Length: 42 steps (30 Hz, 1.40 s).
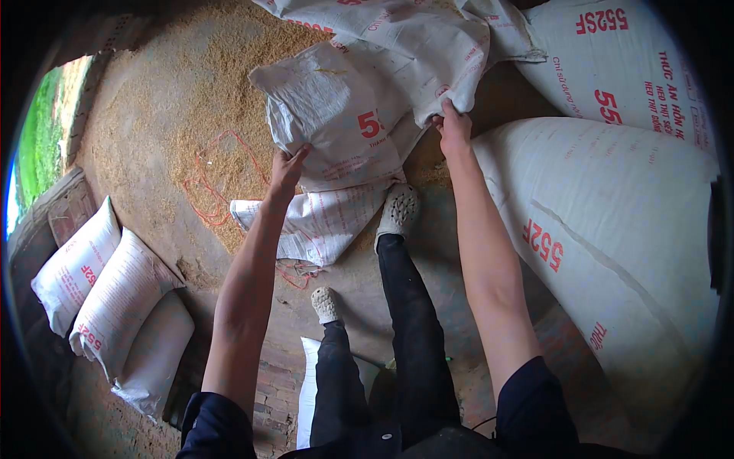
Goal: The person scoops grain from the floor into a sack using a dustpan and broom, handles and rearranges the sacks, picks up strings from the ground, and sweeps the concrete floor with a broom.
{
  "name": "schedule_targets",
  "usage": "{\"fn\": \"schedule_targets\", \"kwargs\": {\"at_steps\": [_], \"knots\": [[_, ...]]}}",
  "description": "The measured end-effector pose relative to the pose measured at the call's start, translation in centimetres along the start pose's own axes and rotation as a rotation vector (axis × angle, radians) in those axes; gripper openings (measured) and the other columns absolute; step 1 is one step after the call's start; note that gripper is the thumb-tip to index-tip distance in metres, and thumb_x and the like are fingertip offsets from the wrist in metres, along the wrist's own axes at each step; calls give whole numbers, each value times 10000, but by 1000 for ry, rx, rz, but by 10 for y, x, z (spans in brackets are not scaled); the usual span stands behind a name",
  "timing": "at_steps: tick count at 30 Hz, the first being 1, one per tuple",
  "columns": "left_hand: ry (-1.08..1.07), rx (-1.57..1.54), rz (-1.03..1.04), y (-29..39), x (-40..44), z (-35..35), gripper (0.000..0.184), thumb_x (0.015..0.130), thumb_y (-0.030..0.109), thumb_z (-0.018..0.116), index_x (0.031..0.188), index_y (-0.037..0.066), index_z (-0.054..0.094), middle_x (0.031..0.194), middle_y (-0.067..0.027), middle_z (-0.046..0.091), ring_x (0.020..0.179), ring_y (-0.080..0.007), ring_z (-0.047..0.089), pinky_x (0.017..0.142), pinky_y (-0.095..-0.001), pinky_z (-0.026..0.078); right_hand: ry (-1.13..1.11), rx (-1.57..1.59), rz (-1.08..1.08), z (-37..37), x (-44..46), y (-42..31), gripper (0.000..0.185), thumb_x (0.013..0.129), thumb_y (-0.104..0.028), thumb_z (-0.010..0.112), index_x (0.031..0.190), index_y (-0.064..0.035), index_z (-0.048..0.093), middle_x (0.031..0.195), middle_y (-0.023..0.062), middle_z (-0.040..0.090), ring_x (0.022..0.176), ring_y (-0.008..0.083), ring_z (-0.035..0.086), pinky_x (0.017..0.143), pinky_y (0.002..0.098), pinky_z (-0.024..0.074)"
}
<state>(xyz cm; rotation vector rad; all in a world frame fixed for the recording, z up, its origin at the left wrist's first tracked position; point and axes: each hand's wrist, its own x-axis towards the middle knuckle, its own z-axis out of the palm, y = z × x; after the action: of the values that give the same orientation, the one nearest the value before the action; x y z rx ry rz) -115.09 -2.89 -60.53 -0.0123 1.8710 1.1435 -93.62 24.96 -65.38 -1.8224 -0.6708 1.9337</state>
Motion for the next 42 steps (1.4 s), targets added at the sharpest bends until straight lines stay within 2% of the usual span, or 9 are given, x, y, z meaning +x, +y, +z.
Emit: {"fn": "schedule_targets", "kwargs": {"at_steps": [7,13,17,26,34,36,37,39,42], "knots": [[206,79,233,12,-66,32,319,852,226,614,1051,-24,599,877,-106,668,815,-175,591,757,-302,440,-63,-620,-803,74,-148,-188,426,872,-281,606,1105,71,552,957,137,615,886,218,562,815,339,425],[306,-26,307,94,-152,-28,308,869,224,605,1037,-34,592,918,-105,656,826,-141,572,751,-289,434,54,-507,-1260,112,-291,-296,380,882,-277,583,1016,78,604,1045,205,623,923,275,599,798,380,441],[395,-67,417,176,-218,-98,291,889,202,595,1057,-35,572,982,-91,640,876,-126,559,788,-270,421,235,-782,-1162,126,-280,-315,359,882,-282,539,922,70,601,941,278,603,925,432,571,784,452,451],[659,251,782,351,-330,-244,300,863,70,551,1135,-54,538,1058,-130,623,969,-177,577,872,-301,432,241,-935,-1025,140,-368,-404,441,873,-335,549,905,103,594,966,306,589,937,447,562,800,464,449],[711,25,697,503,-402,-252,423,733,115,555,1131,-29,548,1016,-186,624,962,-270,602,823,-349,466,354,-791,-1596,146,-480,-461,331,881,-240,546,895,89,582,986,296,582,984,431,555,814,446,445],[778,402,524,491,-356,-272,719,673,59,565,1352,4,336,1262,-172,464,1105,-294,499,896,-331,429,-51,-968,-951,149,-457,-460,281,877,-181,537,985,75,577,1088,271,570,1063,402,529,856,437,438],[838,199,672,511,-378,-265,629,679,58,552,1289,-12,411,1217,-173,506,1098,-277,514,898,-330,430,-53,-968,-963,144,-476,-467,281,877,-181,537,985,75,577,1088,271,570,1063,402,529,856,437,438],[864,-126,921,550,-411,-261,505,716,64,524,1211,-31,490,1136,-190,570,1027,-282,565,877,-341,449,230,-987,-1670,134,-536,-492,302,857,-99,512,1135,16,539,1289,193,492,1189,361,456,1009,475,338],[792,-398,930,561,-439,-238,431,759,111,515,1164,-35,522,1072,-227,602,965,-340,603,841,-371,468,194,-391,-1898,113,-581,-500,311,827,-107,539,1120,-10,569,1350,178,442,1230,355,420,1032,468,310]]}}
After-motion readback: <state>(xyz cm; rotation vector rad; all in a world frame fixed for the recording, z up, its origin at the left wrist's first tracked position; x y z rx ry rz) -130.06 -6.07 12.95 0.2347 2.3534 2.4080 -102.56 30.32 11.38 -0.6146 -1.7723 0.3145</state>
